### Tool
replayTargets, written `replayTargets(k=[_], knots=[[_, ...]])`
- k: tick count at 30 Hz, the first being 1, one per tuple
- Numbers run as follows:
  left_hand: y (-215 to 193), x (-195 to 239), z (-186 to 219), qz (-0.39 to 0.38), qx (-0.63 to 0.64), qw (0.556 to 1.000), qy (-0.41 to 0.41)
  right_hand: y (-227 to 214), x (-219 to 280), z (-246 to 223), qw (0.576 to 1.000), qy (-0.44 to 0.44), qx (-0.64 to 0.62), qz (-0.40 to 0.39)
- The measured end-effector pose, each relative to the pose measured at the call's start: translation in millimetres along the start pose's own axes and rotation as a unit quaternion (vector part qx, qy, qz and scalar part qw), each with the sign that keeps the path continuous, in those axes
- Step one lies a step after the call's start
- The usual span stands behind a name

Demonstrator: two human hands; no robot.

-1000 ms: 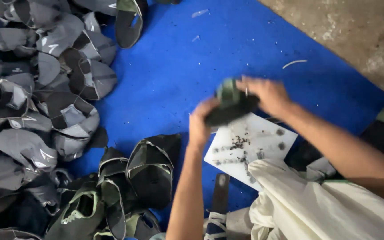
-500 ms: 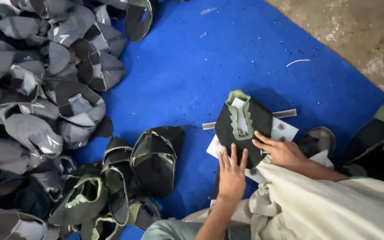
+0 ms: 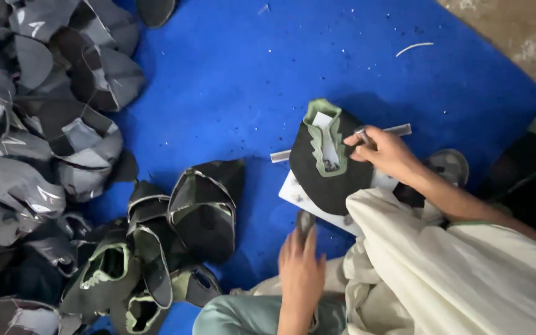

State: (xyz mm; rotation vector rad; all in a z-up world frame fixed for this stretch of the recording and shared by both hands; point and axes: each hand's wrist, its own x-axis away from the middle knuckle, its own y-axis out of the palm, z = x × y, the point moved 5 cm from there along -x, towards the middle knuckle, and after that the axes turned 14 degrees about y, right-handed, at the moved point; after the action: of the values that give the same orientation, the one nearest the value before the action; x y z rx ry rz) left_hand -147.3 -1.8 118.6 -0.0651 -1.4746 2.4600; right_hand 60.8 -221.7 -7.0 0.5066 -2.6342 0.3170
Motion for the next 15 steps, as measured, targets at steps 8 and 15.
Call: replayTargets(k=[8,15], knots=[[38.2,73.2,-43.0,-0.148,-0.018,0.969,-0.196,45.9,-28.7,-20.1,0.983,-0.001,-0.113,-0.148],[42.0,107.7,-25.4,-0.006,0.285,0.894,-0.347,43.3,-35.8,-17.1,0.983,-0.041,-0.072,-0.165]])
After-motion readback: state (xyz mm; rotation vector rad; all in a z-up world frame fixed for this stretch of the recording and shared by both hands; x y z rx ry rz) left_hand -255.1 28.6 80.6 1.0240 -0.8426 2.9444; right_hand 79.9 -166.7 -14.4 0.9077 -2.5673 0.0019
